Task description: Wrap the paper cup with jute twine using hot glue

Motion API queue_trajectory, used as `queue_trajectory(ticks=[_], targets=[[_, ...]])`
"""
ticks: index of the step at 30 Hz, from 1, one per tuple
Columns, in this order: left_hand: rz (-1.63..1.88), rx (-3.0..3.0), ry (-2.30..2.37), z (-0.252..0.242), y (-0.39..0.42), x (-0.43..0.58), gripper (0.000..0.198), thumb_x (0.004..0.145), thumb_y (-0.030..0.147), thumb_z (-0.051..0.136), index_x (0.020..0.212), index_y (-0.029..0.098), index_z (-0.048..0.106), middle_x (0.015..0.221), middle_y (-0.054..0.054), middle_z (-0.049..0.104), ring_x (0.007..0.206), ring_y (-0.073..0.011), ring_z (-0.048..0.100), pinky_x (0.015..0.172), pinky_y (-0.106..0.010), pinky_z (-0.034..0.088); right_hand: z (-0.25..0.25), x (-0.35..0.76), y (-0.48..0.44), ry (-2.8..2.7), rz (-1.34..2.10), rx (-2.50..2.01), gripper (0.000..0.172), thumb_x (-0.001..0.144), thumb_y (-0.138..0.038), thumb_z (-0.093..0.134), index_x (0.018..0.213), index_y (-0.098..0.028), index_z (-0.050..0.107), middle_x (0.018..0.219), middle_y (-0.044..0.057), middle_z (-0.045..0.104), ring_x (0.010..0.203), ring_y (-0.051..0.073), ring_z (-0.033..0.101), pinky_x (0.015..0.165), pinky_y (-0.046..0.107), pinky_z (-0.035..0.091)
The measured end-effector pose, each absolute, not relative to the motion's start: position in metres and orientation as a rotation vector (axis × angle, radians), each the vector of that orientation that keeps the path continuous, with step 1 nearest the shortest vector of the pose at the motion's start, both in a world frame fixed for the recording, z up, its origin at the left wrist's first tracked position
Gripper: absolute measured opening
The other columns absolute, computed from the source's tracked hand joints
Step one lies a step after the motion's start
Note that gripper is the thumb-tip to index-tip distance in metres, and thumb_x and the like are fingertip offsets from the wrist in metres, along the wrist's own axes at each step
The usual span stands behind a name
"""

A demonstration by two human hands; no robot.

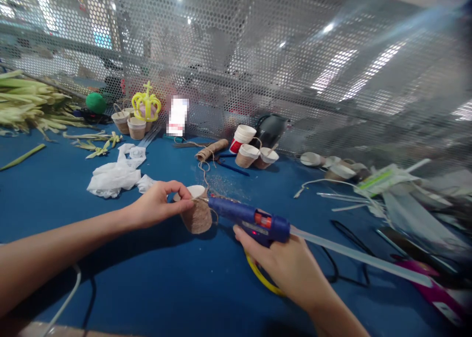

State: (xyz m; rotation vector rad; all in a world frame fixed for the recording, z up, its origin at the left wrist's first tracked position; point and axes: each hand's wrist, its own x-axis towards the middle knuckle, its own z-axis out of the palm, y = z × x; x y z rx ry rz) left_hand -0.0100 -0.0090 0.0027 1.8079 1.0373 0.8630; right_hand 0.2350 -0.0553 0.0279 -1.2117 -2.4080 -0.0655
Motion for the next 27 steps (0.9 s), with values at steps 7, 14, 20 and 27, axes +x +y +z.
queue_trajectory(ticks=[7, 14, 20, 27], targets=[[0.864, 1.817, 1.026, 0.005, -0.010, -0.010, 0.017, 0.075, 0.028, 0.054, 0.071, 0.012, 0.055, 0.085, -0.007, 0.064, 0.081, -0.0174, 0.057, 0.074, -0.028, 0.045, 0.035, 0.228, -0.056, -2.399, -0.102, -1.178, 0.026, 0.080, -0.027, 0.043, 0.080, -0.022, 0.068, 0.052, 0.004, 0.063, 0.058, 0.021, 0.063, 0.055, 0.030, 0.048], [0.852, 1.877, 1.030, 0.004, -0.008, -0.012, 0.018, 0.075, 0.030, 0.053, 0.071, 0.013, 0.056, 0.083, -0.006, 0.062, 0.081, -0.0172, 0.056, 0.075, -0.029, 0.043, 0.035, 0.233, -0.054, -2.361, 0.046, -1.302, 0.024, 0.077, -0.030, 0.047, 0.081, -0.020, 0.069, 0.051, 0.004, 0.063, 0.051, 0.019, 0.061, 0.051, 0.029, 0.046], [0.853, 1.897, 1.006, 0.005, -0.008, -0.013, 0.017, 0.076, 0.030, 0.053, 0.070, 0.013, 0.055, 0.082, -0.006, 0.061, 0.085, -0.0178, 0.055, 0.076, -0.029, 0.042, 0.039, 0.229, -0.055, -2.409, 0.028, -1.307, 0.027, 0.076, -0.026, 0.045, 0.081, -0.021, 0.071, 0.057, 0.006, 0.066, 0.056, 0.020, 0.061, 0.055, 0.030, 0.047], [0.840, 1.925, 0.992, 0.005, -0.007, -0.014, 0.016, 0.077, 0.027, 0.051, 0.070, 0.013, 0.054, 0.083, -0.006, 0.060, 0.085, -0.0174, 0.055, 0.077, -0.029, 0.042, 0.030, 0.237, -0.051, -2.400, 0.165, -1.346, 0.030, 0.075, -0.026, 0.042, 0.079, -0.019, 0.071, 0.049, 0.004, 0.062, 0.044, 0.017, 0.056, 0.049, 0.028, 0.045]])
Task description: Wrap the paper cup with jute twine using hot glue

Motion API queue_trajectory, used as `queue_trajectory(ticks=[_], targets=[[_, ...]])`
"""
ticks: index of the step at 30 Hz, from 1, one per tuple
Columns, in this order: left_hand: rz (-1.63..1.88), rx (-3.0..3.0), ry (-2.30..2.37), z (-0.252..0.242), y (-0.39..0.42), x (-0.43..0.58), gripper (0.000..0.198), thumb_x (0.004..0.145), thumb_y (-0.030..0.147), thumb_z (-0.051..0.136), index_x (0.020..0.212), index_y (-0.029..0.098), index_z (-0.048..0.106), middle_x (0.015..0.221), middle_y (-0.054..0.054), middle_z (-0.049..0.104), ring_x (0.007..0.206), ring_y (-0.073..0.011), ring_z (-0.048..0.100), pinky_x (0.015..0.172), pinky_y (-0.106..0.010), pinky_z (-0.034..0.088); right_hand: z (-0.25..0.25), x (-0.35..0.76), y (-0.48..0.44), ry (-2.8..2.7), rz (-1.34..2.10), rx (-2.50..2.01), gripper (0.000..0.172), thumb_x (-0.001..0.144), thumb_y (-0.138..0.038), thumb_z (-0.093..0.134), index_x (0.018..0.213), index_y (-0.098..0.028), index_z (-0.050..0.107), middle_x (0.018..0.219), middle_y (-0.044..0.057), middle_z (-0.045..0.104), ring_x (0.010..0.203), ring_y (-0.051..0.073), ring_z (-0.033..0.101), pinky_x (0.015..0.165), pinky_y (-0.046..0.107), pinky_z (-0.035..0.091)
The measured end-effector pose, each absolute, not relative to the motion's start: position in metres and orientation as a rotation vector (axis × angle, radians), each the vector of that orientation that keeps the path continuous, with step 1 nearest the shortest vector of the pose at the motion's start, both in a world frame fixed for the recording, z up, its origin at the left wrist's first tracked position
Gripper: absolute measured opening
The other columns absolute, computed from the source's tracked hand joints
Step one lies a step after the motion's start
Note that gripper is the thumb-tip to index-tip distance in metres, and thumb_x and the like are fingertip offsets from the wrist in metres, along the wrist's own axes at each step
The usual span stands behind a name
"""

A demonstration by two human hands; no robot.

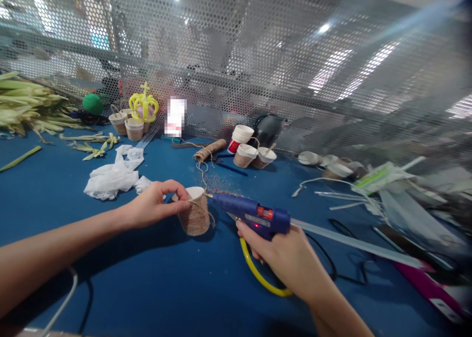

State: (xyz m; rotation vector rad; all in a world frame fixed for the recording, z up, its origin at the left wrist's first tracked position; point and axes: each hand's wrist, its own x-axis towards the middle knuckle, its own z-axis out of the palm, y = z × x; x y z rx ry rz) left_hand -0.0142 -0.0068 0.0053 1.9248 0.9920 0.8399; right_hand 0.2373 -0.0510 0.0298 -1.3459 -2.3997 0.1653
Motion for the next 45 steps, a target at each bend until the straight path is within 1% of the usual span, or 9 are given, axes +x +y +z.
queue_trajectory(ticks=[3, 5, 9, 13, 15, 22, 26, 33, 45], targets=[[0.845, 1.929, 0.972, 0.006, -0.007, -0.015, 0.016, 0.077, 0.028, 0.051, 0.070, 0.013, 0.054, 0.082, -0.005, 0.060, 0.086, -0.0176, 0.055, 0.079, -0.029, 0.041, 0.030, 0.237, -0.052, -2.341, 0.278, -1.389, 0.026, 0.072, -0.031, 0.047, 0.077, -0.019, 0.070, 0.049, 0.003, 0.062, 0.046, 0.017, 0.058, 0.049, 0.027, 0.046], [0.848, 1.927, 0.961, 0.006, -0.007, -0.015, 0.016, 0.077, 0.028, 0.052, 0.070, 0.013, 0.054, 0.082, -0.005, 0.059, 0.087, -0.0177, 0.054, 0.079, -0.029, 0.041, 0.031, 0.235, -0.053, -2.277, 0.349, -1.435, 0.024, 0.073, -0.033, 0.049, 0.070, -0.020, 0.069, 0.049, 0.003, 0.062, 0.048, 0.017, 0.059, 0.050, 0.027, 0.047], [0.849, 1.931, 0.956, 0.005, -0.007, -0.015, 0.016, 0.077, 0.027, 0.051, 0.070, 0.013, 0.053, 0.083, -0.006, 0.059, 0.087, -0.0174, 0.054, 0.078, -0.029, 0.041, 0.032, 0.229, -0.053, -2.141, 0.454, -1.530, 0.033, 0.079, -0.032, 0.045, 0.051, -0.021, 0.059, 0.044, 0.002, 0.059, 0.045, 0.015, 0.059, 0.048, 0.025, 0.048], [0.847, 1.945, 0.959, 0.004, -0.005, -0.016, 0.016, 0.078, 0.028, 0.051, 0.072, 0.013, 0.054, 0.086, -0.006, 0.060, 0.085, -0.0162, 0.055, 0.077, -0.028, 0.042, 0.036, 0.225, -0.050, -2.060, 0.569, -1.585, 0.038, 0.077, -0.033, 0.048, 0.041, -0.022, 0.047, 0.042, 0.001, 0.058, 0.045, 0.014, 0.059, 0.052, 0.025, 0.049], [0.846, 1.957, 0.960, 0.004, -0.004, -0.017, 0.016, 0.078, 0.028, 0.051, 0.073, 0.013, 0.055, 0.087, -0.006, 0.061, 0.084, -0.0160, 0.055, 0.077, -0.028, 0.042, 0.039, 0.222, -0.050, -1.983, 0.644, -1.620, 0.040, 0.077, -0.034, 0.049, 0.039, -0.022, 0.042, 0.039, 0.000, 0.055, 0.042, 0.014, 0.058, 0.050, 0.024, 0.049], [0.840, 1.955, 0.957, 0.005, -0.004, -0.017, 0.016, 0.078, 0.028, 0.051, 0.072, 0.013, 0.055, 0.087, -0.006, 0.061, 0.083, -0.0157, 0.055, 0.075, -0.027, 0.043, 0.042, 0.218, -0.051, -1.847, 0.756, -1.626, 0.036, 0.074, -0.035, 0.052, 0.042, -0.022, 0.042, 0.037, -0.002, 0.051, 0.038, 0.013, 0.054, 0.044, 0.025, 0.047], [0.844, 1.947, 0.949, 0.005, -0.003, -0.018, 0.016, 0.078, 0.027, 0.052, 0.073, 0.013, 0.055, 0.088, -0.006, 0.061, 0.083, -0.0152, 0.055, 0.076, -0.027, 0.043, 0.041, 0.218, -0.052, -1.869, 0.765, -1.606, 0.036, 0.074, -0.034, 0.052, 0.042, -0.022, 0.041, 0.035, -0.002, 0.049, 0.041, 0.015, 0.056, 0.043, 0.025, 0.046], [0.810, 1.962, 0.904, 0.005, 0.001, -0.023, 0.016, 0.079, 0.028, 0.051, 0.076, 0.013, 0.056, 0.091, -0.006, 0.060, 0.085, -0.0155, 0.055, 0.076, -0.026, 0.043, 0.041, 0.218, -0.052, -1.829, 0.780, -1.632, 0.034, 0.074, -0.034, 0.053, 0.044, -0.021, 0.044, 0.039, -0.001, 0.053, 0.037, 0.012, 0.053, 0.042, 0.023, 0.046], [0.799, 1.994, 0.887, 0.006, 0.004, -0.024, 0.015, 0.079, 0.027, 0.051, 0.075, 0.013, 0.056, 0.091, -0.006, 0.061, 0.085, -0.0154, 0.056, 0.077, -0.027, 0.044, 0.039, 0.218, -0.053, -1.862, 0.746, -1.615, 0.030, 0.075, -0.035, 0.052, 0.049, -0.019, 0.047, 0.038, -0.002, 0.052, 0.036, 0.011, 0.051, 0.042, 0.023, 0.044]])
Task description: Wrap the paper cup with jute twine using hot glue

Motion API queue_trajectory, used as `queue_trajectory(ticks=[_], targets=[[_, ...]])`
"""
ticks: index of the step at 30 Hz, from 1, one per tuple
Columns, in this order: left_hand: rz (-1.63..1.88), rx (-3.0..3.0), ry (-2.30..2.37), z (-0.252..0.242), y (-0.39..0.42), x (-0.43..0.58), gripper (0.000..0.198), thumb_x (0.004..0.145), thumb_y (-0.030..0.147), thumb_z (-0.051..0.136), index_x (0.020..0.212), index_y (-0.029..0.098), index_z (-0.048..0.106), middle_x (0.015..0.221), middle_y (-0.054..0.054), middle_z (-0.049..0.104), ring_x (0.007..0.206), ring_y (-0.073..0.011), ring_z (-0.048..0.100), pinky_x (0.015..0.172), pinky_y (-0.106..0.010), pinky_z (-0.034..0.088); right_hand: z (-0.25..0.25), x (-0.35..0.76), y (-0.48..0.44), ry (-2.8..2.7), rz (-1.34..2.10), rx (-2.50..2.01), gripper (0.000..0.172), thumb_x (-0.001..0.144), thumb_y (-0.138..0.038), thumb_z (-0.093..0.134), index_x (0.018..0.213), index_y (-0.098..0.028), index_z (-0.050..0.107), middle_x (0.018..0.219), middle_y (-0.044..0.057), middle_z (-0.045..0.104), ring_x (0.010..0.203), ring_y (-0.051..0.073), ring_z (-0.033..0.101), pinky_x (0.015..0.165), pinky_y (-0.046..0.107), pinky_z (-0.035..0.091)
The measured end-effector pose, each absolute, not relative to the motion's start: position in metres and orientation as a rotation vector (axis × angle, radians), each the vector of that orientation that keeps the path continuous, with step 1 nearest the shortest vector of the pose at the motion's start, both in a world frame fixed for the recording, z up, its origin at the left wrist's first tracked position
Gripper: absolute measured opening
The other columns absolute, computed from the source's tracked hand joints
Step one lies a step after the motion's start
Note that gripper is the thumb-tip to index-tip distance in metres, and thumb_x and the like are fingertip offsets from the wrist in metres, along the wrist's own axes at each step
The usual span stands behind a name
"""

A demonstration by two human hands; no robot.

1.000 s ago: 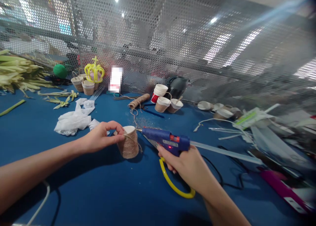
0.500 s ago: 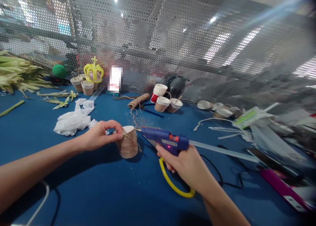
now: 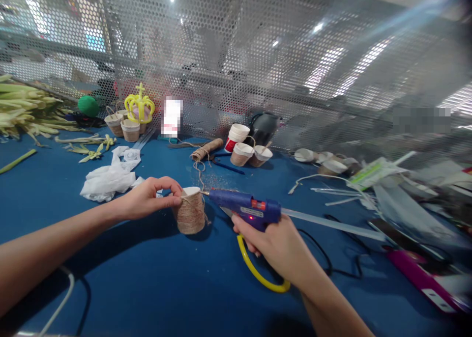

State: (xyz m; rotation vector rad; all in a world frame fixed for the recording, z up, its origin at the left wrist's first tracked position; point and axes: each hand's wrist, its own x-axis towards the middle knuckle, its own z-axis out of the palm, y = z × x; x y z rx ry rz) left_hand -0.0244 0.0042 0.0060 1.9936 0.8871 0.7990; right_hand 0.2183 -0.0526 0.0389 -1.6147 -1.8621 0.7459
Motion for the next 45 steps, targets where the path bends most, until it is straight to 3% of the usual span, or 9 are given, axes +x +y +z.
queue_trajectory(ticks=[45], targets=[[0.816, 1.997, 0.879, 0.0087, 0.0012, -0.0215, 0.015, 0.078, 0.026, 0.052, 0.075, 0.012, 0.057, 0.090, -0.007, 0.060, 0.086, -0.0163, 0.055, 0.078, -0.028, 0.042, 0.0417, 0.2129, -0.0598, -1.866, 0.725, -1.702, 0.030, 0.072, -0.038, 0.052, 0.049, -0.020, 0.049, 0.040, 0.000, 0.054, 0.040, 0.015, 0.055, 0.045, 0.027, 0.046]])
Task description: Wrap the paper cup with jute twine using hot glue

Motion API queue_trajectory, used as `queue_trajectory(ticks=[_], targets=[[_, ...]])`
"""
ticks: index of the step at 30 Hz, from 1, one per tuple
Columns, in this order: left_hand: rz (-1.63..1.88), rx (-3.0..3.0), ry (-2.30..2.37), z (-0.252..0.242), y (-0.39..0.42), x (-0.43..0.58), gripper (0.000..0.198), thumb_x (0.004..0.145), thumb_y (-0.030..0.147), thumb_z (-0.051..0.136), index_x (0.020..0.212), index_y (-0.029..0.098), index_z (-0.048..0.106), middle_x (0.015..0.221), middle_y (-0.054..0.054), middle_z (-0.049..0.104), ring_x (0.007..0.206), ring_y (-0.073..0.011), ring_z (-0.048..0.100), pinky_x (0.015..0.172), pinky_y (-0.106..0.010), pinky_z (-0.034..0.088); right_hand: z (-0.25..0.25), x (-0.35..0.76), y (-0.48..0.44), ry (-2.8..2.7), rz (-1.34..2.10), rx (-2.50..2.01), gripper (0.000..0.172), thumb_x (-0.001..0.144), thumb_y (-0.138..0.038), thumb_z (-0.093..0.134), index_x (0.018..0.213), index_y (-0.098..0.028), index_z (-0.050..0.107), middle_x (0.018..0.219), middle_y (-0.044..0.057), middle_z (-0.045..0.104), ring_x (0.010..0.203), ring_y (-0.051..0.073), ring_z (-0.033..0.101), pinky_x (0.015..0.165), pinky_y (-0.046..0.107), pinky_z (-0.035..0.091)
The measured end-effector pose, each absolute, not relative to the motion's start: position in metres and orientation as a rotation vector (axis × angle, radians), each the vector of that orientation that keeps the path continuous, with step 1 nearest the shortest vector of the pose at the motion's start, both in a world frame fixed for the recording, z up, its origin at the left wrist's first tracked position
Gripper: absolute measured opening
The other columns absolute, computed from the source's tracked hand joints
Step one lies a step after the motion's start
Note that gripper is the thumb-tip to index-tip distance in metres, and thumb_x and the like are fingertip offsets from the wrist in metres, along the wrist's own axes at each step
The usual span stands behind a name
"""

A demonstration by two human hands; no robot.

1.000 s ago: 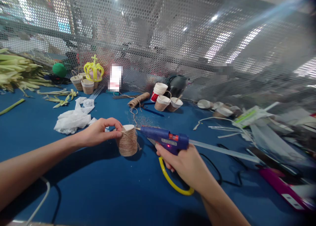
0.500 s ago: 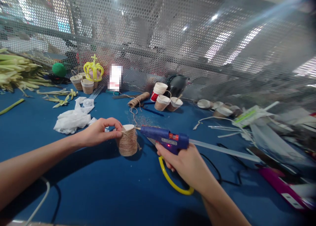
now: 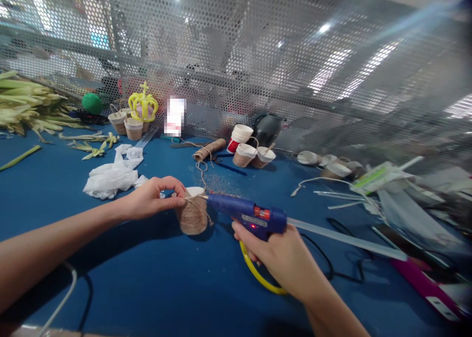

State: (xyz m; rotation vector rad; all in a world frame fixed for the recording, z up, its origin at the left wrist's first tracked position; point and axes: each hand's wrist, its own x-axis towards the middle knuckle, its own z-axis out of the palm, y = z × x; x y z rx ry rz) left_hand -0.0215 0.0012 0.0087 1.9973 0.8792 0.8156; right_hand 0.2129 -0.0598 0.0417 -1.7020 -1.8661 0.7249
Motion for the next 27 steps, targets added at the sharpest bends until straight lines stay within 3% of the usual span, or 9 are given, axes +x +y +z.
queue_trajectory(ticks=[13, 27], targets=[[0.839, 2.028, 0.846, 0.006, 0.001, -0.021, 0.013, 0.079, 0.024, 0.052, 0.075, 0.012, 0.056, 0.090, -0.007, 0.060, 0.085, -0.0153, 0.055, 0.079, -0.029, 0.042, 0.044, 0.207, -0.063, -2.003, 0.639, -1.665, 0.022, 0.074, -0.030, 0.049, 0.059, -0.019, 0.061, 0.041, 0.001, 0.056, 0.036, 0.015, 0.054, 0.038, 0.026, 0.043], [0.864, 2.033, 0.829, 0.004, 0.001, -0.020, 0.013, 0.078, 0.024, 0.052, 0.073, 0.012, 0.054, 0.092, -0.008, 0.059, 0.086, -0.0154, 0.055, 0.080, -0.029, 0.042, 0.036, 0.219, -0.060, -2.337, 0.216, -1.267, 0.020, 0.072, -0.021, 0.050, 0.077, -0.023, 0.069, 0.056, 0.003, 0.065, 0.056, 0.019, 0.062, 0.056, 0.031, 0.048]])
